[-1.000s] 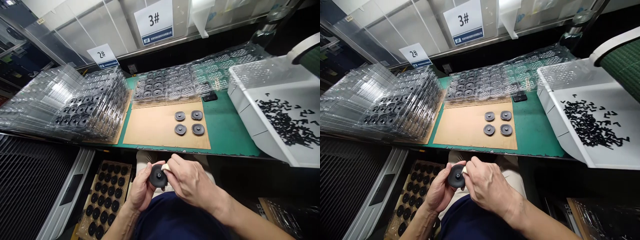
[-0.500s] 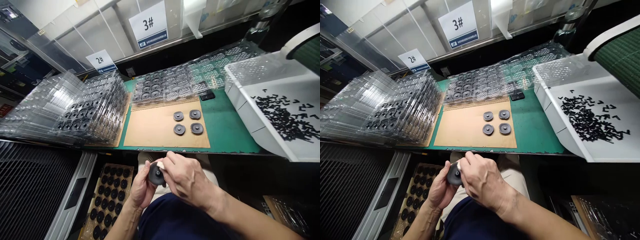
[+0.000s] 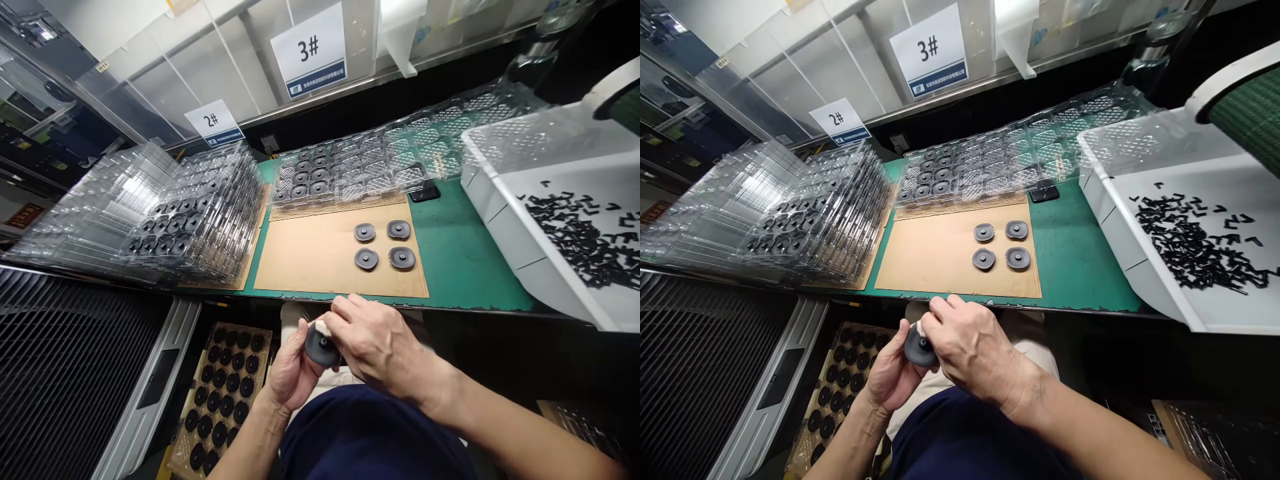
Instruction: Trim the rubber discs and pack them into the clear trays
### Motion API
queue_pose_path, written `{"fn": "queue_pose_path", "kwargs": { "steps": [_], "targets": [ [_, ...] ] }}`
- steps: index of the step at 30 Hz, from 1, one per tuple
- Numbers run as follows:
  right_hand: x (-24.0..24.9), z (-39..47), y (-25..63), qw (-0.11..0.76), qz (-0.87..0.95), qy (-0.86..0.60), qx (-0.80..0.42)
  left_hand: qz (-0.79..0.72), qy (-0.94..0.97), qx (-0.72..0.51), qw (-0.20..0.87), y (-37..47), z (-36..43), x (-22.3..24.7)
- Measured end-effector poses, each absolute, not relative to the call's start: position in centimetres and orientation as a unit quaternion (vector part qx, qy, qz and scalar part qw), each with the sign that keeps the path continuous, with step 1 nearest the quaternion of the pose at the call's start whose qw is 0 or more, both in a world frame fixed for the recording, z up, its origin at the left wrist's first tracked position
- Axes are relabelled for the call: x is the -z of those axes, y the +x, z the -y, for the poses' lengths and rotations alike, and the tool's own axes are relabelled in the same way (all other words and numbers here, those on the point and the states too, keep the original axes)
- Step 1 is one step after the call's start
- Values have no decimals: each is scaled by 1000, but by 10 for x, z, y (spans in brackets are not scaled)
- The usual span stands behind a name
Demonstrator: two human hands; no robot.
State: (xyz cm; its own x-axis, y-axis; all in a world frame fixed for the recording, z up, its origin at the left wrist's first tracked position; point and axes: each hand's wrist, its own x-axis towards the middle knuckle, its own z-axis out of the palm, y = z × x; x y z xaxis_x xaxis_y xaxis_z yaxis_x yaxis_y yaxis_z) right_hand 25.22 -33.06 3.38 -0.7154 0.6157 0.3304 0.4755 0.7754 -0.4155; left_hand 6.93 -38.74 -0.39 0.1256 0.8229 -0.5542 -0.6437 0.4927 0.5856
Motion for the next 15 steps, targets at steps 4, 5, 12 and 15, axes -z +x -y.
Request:
{"fn": "queue_pose_path", "kwargs": {
  "steps": [4, 5, 12, 15],
  "targets": [
    [-24, 344, 250, 246, 876, -369, -190, -480, 112, -549, 675, 64, 384, -2],
    [-22, 346, 250, 244, 875, -373, -191, -487, 115, -541, 676, 63, 384, -1],
    [-33, 324, 249, 208, 943, -221, -134, -419, 69, -406, 809, 65, 382, 14],
    [-33, 321, 245, 223, 941, -226, -120, -394, 61, -460, 793, 66, 379, 11]
  ]
}}
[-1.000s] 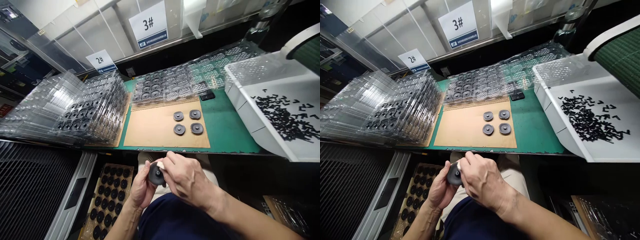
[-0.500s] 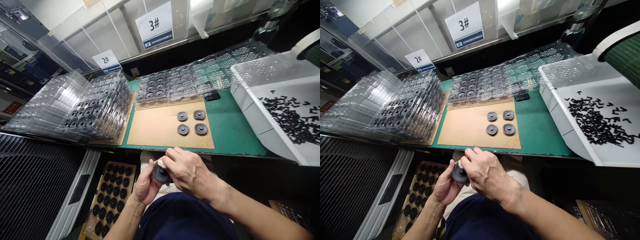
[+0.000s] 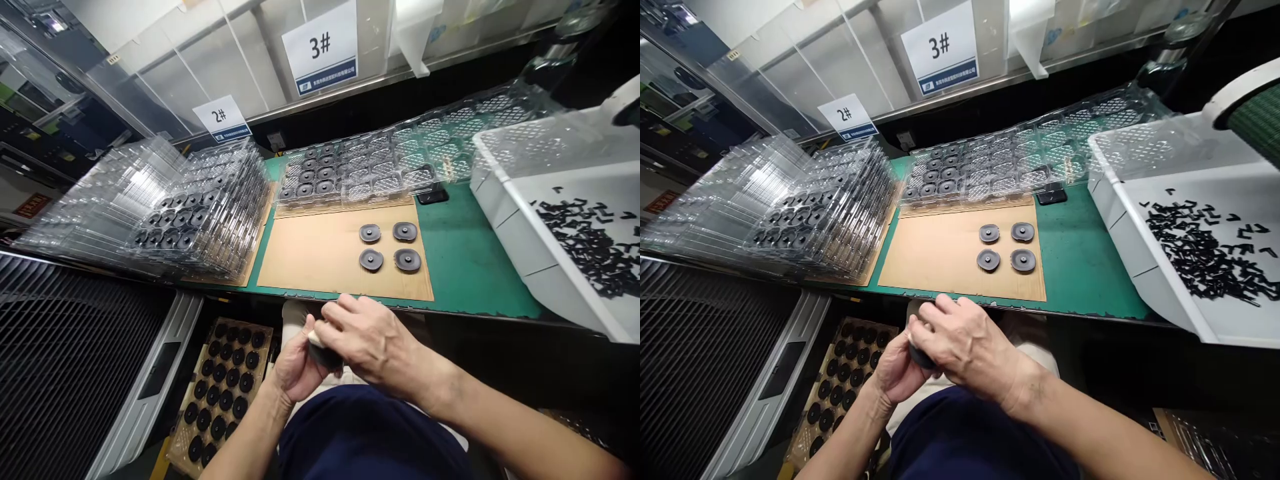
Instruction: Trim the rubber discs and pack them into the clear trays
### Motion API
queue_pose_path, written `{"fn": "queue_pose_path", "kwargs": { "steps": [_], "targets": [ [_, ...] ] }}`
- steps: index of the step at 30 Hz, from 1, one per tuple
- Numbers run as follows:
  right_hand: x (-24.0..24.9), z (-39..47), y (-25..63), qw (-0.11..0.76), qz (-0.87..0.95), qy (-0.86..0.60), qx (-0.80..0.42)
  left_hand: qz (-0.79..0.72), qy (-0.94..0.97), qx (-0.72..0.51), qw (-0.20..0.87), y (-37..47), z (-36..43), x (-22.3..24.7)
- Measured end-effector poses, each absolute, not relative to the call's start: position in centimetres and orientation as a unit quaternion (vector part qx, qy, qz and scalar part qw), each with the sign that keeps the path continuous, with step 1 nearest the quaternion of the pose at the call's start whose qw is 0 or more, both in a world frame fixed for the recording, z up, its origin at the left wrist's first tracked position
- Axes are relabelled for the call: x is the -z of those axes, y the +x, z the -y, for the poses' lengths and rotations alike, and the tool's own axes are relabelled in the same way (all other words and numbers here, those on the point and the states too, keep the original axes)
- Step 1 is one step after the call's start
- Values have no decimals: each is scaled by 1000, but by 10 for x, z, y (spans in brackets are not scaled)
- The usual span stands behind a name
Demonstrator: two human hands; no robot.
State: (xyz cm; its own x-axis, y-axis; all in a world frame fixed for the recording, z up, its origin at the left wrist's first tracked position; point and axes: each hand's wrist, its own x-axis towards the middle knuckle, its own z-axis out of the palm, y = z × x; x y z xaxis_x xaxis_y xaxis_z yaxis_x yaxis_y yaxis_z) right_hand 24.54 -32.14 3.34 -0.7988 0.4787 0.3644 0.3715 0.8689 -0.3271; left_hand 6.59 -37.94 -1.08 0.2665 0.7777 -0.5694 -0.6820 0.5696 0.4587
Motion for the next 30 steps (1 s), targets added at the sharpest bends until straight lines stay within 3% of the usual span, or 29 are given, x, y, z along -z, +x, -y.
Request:
{"fn": "queue_pose_path", "kwargs": {
  "steps": [3, 6, 13, 18, 20, 26, 30],
  "targets": [
    [-23, 332, 243, 234, 898, -336, -161, -410, 89, -571, 706, 64, 378, 5],
    [-11, 342, 244, 234, 877, -368, -202, -438, 124, -594, 663, 61, 379, 4],
    [-18, 331, 245, 180, 911, -337, -157, -430, 106, -439, 782, 56, 381, 24],
    [-34, 320, 239, 179, 954, -210, -115, -361, 80, -402, 837, 54, 380, 34],
    [-36, 319, 237, 183, 954, -204, -120, -345, 71, -424, 835, 54, 379, 30],
    [-25, 329, 236, 265, 862, -370, -223, -359, 113, -588, 716, 54, 373, 14],
    [-19, 338, 234, 250, 860, -358, -262, -393, 167, -615, 662, 55, 375, 11]
  ]
}}
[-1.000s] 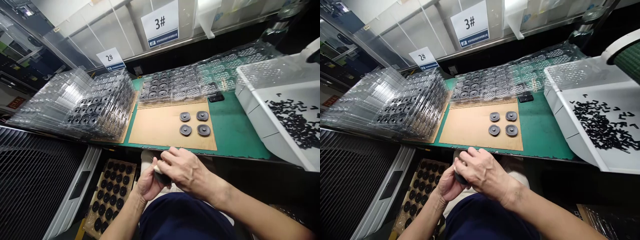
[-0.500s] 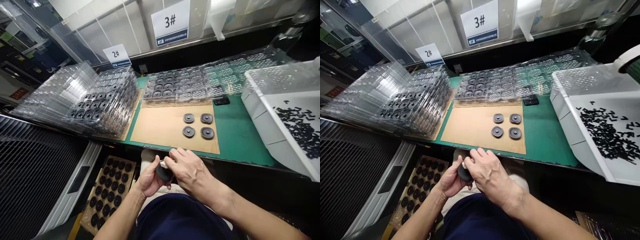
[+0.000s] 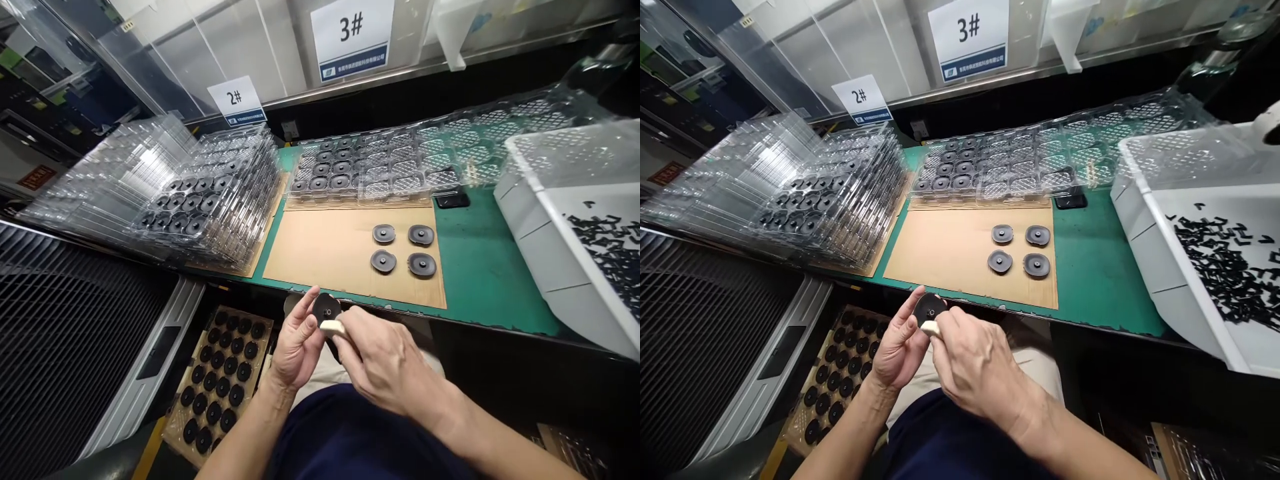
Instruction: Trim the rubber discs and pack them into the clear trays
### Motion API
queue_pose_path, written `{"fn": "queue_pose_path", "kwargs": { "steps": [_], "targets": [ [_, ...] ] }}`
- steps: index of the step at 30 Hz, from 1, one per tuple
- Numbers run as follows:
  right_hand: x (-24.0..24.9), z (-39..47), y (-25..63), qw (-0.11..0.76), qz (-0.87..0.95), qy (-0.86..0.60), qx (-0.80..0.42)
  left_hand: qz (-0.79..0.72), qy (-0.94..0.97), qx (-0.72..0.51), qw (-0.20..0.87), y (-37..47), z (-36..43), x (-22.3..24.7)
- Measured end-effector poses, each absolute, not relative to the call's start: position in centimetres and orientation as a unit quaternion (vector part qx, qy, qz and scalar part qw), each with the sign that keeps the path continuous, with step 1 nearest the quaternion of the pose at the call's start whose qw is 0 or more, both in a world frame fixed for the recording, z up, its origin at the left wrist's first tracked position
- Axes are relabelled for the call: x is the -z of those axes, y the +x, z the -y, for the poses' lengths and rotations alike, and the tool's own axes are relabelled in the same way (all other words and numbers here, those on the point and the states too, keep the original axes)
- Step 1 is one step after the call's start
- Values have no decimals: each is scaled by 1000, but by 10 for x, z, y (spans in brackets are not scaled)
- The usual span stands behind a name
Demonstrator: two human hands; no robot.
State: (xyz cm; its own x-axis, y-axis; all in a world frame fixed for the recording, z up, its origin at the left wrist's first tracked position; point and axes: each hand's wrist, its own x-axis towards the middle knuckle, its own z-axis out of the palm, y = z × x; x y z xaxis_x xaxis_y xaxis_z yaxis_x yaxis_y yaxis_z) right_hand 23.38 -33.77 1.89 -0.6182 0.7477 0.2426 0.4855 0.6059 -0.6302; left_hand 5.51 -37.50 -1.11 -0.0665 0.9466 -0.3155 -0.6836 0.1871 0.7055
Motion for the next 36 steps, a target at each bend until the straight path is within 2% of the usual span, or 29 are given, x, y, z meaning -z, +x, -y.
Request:
{"fn": "queue_pose_path", "kwargs": {
  "steps": [4, 10, 18, 22, 30, 36],
  "targets": [
    [-17, 337, 232, 243, 857, -401, -214, -408, 165, -615, 654, 54, 380, 10],
    [-18, 338, 232, 255, 862, -341, -275, -404, 164, -615, 657, 50, 384, 6],
    [-17, 337, 238, 238, 883, -334, -228, -405, 135, -603, 674, 52, 382, 4],
    [-19, 331, 240, 221, 892, -357, -169, -426, 134, -550, 706, 50, 381, 6],
    [-26, 329, 238, 173, 931, -303, -106, -443, 119, -449, 767, 49, 380, 18],
    [-29, 317, 236, 174, 969, -158, -68, -383, 78, -422, 818, 52, 385, 26]
  ]
}}
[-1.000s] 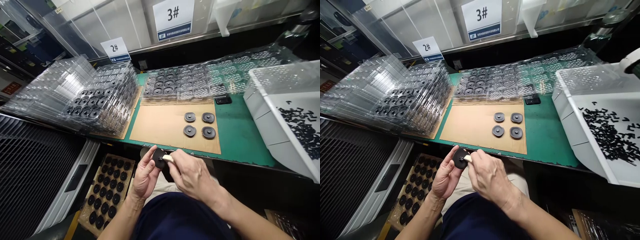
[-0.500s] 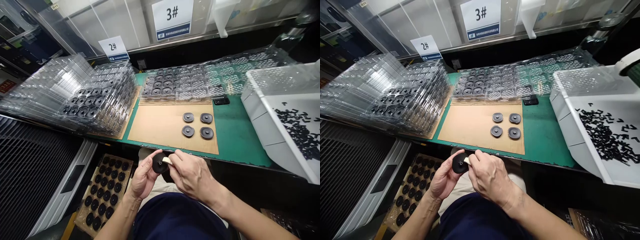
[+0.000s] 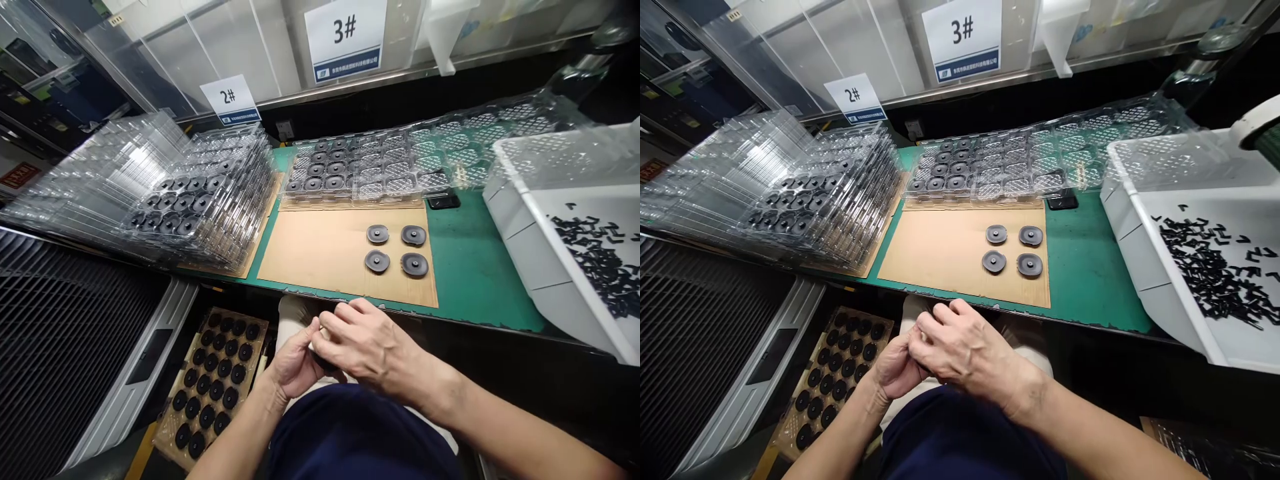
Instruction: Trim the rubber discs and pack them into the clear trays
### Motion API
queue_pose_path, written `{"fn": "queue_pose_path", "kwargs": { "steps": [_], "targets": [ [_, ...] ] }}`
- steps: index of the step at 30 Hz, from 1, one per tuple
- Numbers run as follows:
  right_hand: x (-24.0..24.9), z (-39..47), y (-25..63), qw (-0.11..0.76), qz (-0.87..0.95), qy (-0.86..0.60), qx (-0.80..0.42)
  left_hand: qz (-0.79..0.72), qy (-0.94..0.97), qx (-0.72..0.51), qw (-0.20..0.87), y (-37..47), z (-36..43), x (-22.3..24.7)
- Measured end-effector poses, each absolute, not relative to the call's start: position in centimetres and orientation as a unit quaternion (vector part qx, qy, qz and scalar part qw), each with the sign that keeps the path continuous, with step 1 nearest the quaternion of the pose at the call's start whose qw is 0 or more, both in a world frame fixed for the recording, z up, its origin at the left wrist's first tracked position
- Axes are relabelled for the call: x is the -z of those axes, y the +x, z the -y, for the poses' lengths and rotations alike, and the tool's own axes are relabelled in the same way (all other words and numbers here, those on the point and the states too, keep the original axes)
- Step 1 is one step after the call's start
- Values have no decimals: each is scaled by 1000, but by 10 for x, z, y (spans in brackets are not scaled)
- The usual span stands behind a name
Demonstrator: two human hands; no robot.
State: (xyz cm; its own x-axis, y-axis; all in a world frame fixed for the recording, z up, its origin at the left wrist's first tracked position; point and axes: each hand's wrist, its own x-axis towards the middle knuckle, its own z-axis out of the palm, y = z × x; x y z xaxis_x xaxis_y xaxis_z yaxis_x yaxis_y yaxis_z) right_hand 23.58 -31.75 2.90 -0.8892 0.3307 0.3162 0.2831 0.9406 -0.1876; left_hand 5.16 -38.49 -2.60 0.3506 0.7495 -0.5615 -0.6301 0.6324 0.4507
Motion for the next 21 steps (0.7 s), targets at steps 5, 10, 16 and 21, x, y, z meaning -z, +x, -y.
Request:
{"fn": "queue_pose_path", "kwargs": {
  "steps": [5, 10, 16, 21],
  "targets": [
    [-16, 325, 235, 201, 905, -335, -168, -386, 81, -559, 729, 53, 381, 19],
    [-19, 340, 229, 277, 809, -407, -320, -425, 167, -601, 656, 62, 381, 12],
    [-38, 342, 229, 318, 821, -385, -277, -420, 208, -651, 597, 68, 379, -8],
    [-32, 341, 235, 294, 841, -394, -226, -423, 221, -649, 593, 63, 380, -14]
  ]
}}
